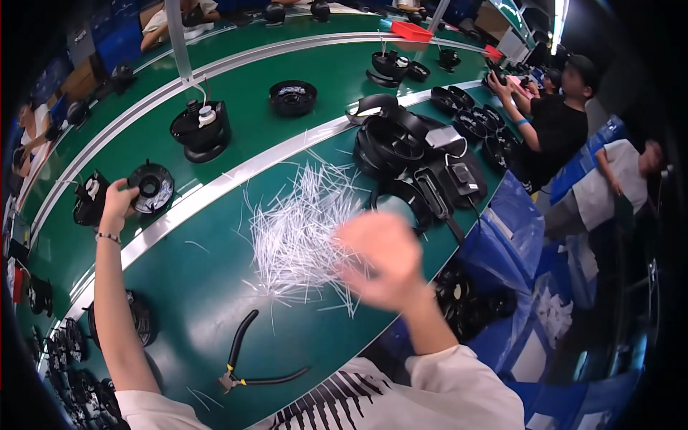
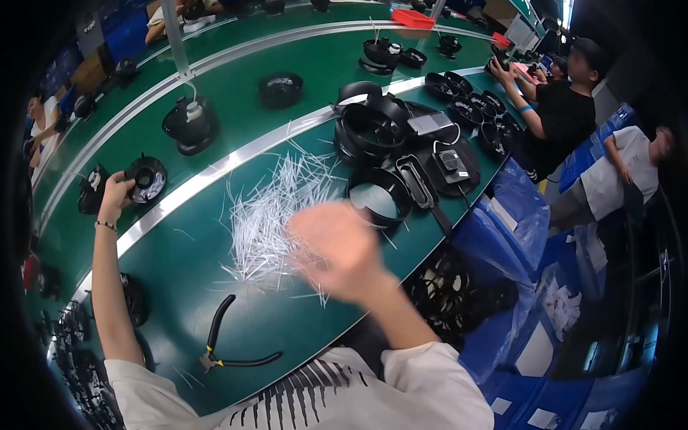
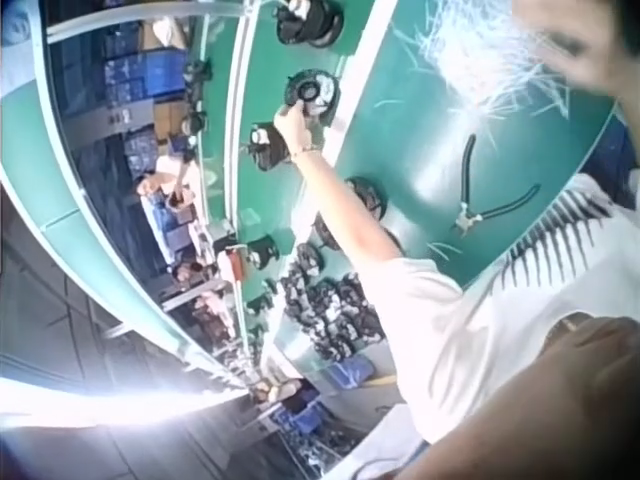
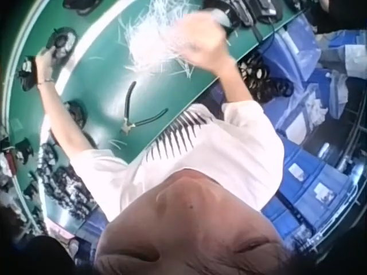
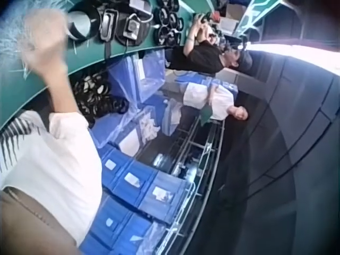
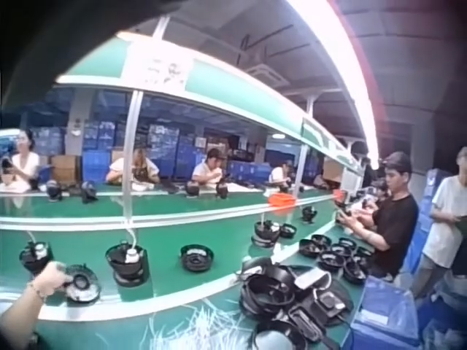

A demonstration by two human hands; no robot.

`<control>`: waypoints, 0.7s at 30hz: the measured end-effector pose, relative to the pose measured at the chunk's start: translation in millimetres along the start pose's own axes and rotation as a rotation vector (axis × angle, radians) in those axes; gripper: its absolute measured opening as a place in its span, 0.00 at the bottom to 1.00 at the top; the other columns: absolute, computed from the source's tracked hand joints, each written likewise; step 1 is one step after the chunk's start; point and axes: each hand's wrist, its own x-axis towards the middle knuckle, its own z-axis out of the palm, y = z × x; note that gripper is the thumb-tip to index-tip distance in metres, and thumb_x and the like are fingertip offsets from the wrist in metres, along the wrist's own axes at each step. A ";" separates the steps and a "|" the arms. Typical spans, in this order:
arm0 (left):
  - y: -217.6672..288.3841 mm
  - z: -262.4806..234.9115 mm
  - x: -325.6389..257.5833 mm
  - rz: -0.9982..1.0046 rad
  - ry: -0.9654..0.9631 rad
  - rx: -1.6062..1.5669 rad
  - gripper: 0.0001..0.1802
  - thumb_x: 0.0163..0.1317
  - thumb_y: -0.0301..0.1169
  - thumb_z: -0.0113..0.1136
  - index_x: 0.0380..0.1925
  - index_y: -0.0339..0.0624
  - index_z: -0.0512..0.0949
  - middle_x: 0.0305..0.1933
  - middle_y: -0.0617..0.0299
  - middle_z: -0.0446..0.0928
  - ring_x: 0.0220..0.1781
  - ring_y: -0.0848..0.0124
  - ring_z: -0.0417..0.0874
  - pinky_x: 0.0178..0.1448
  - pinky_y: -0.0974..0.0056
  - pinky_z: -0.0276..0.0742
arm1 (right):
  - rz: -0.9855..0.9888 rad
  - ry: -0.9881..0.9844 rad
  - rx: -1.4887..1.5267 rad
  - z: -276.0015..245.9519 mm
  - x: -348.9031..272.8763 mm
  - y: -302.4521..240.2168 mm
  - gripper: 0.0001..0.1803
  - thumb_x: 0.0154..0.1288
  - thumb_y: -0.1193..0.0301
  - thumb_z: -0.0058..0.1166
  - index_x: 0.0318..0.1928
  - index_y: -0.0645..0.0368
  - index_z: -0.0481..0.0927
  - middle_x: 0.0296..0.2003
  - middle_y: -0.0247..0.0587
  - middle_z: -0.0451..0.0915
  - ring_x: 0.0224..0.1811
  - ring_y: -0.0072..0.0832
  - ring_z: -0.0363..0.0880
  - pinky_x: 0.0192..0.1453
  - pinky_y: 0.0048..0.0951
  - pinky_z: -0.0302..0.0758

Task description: Assembling electronic components and trimming wires on a factory production line.

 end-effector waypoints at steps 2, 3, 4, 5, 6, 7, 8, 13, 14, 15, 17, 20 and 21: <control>7.4 -12.6 -6.2 0.024 -0.183 -0.132 0.21 0.54 0.27 0.52 0.50 0.36 0.66 0.34 0.60 0.74 0.30 0.72 0.77 0.34 0.64 0.75 | 0.237 -0.068 -0.356 -38.7 -4.3 22.5 0.23 0.40 0.65 0.63 0.39 0.61 0.76 0.42 0.41 0.75 0.49 0.39 0.69 0.55 0.39 0.61; 19.2 -6.5 -22.2 0.044 -0.162 -0.145 0.18 0.55 0.26 0.51 0.47 0.36 0.67 0.34 0.59 0.74 0.32 0.72 0.77 0.35 0.64 0.75 | 0.347 -0.110 -0.515 -47.7 -19.4 37.2 0.26 0.39 0.63 0.64 0.40 0.61 0.75 0.44 0.42 0.74 0.52 0.39 0.66 0.56 0.39 0.59; 33.5 5.6 -36.4 0.072 -0.155 -0.168 0.15 0.56 0.24 0.49 0.45 0.35 0.68 0.35 0.59 0.74 0.33 0.71 0.77 0.37 0.64 0.75 | 0.425 -0.121 -0.586 -58.2 -35.5 47.6 0.22 0.41 0.63 0.64 0.38 0.60 0.75 0.43 0.40 0.74 0.53 0.39 0.65 0.59 0.43 0.56; 41.3 7.4 -41.8 0.054 -0.273 -0.336 0.09 0.56 0.23 0.48 0.38 0.34 0.69 0.37 0.57 0.73 0.39 0.69 0.76 0.43 0.62 0.75 | 0.426 -0.162 -0.583 -63.9 -50.3 58.1 0.19 0.42 0.64 0.63 0.36 0.59 0.76 0.41 0.39 0.75 0.52 0.39 0.66 0.60 0.47 0.54; 48.9 10.3 -55.2 0.038 -0.291 -0.513 0.08 0.56 0.22 0.48 0.36 0.33 0.68 0.38 0.55 0.73 0.41 0.67 0.76 0.46 0.61 0.74 | 0.422 -0.202 -0.574 -65.3 -58.1 64.6 0.16 0.44 0.65 0.62 0.34 0.59 0.77 0.39 0.37 0.76 0.51 0.38 0.67 0.61 0.50 0.52; 54.5 15.3 -69.3 0.021 -0.309 -0.691 0.06 0.56 0.21 0.48 0.35 0.32 0.68 0.39 0.54 0.72 0.43 0.66 0.75 0.49 0.60 0.73 | 0.398 -0.181 -0.568 -62.2 -59.1 63.0 0.13 0.44 0.67 0.62 0.31 0.58 0.77 0.36 0.36 0.77 0.49 0.38 0.68 0.61 0.53 0.50; 56.5 17.6 -81.1 0.017 -0.349 -0.768 0.08 0.56 0.21 0.49 0.36 0.30 0.67 0.39 0.53 0.72 0.42 0.64 0.76 0.54 0.58 0.71 | 0.376 -0.162 -0.565 -58.8 -57.8 59.3 0.10 0.45 0.68 0.61 0.29 0.58 0.77 0.32 0.35 0.77 0.48 0.37 0.69 0.62 0.55 0.48; 51.0 8.1 -132.4 0.037 -0.334 -0.939 0.11 0.55 0.19 0.48 0.39 0.28 0.68 0.40 0.51 0.73 0.44 0.64 0.75 0.54 0.60 0.72 | 0.109 0.089 -0.414 -31.4 -13.5 21.8 0.07 0.43 0.73 0.61 0.24 0.57 0.75 0.24 0.33 0.76 0.29 0.32 0.74 0.50 0.39 0.63; 58.7 6.4 -151.7 0.063 -0.322 -0.943 0.14 0.54 0.19 0.47 0.43 0.27 0.67 0.44 0.50 0.73 0.47 0.64 0.75 0.56 0.61 0.70 | 0.042 0.087 -0.305 -22.6 -1.0 5.1 0.07 0.42 0.75 0.60 0.22 0.55 0.74 0.22 0.33 0.76 0.26 0.31 0.73 0.41 0.34 0.67; 62.6 7.4 -164.5 0.060 -0.313 -0.975 0.16 0.53 0.18 0.46 0.44 0.27 0.67 0.46 0.50 0.73 0.48 0.64 0.74 0.57 0.61 0.69 | 0.009 0.070 -0.189 -10.0 6.2 -13.3 0.07 0.41 0.75 0.60 0.19 0.55 0.73 0.20 0.34 0.74 0.23 0.32 0.71 0.32 0.32 0.67; 66.2 7.2 -182.5 0.080 -0.309 -1.053 0.20 0.50 0.17 0.47 0.47 0.27 0.67 0.50 0.50 0.71 0.51 0.64 0.73 0.60 0.62 0.66 | -0.100 -0.075 -0.069 12.8 14.9 -59.8 0.12 0.38 0.75 0.61 0.13 0.55 0.68 0.14 0.33 0.68 0.14 0.31 0.65 0.22 0.30 0.63; 66.0 24.4 -201.1 0.076 -0.237 -1.079 0.19 0.49 0.16 0.48 0.44 0.31 0.69 0.45 0.57 0.73 0.49 0.67 0.73 0.57 0.63 0.67 | -0.240 -0.301 0.123 56.3 -2.6 -107.1 0.13 0.43 0.71 0.56 0.12 0.54 0.65 0.11 0.34 0.60 0.11 0.31 0.62 0.19 0.29 0.62; 80.5 33.1 -218.4 0.128 -0.218 -1.057 0.20 0.48 0.16 0.49 0.46 0.33 0.68 0.46 0.56 0.72 0.49 0.67 0.72 0.57 0.63 0.67 | -0.214 -0.369 0.147 68.8 -8.7 -114.6 0.12 0.44 0.71 0.55 0.13 0.55 0.66 0.11 0.36 0.63 0.12 0.32 0.64 0.20 0.30 0.64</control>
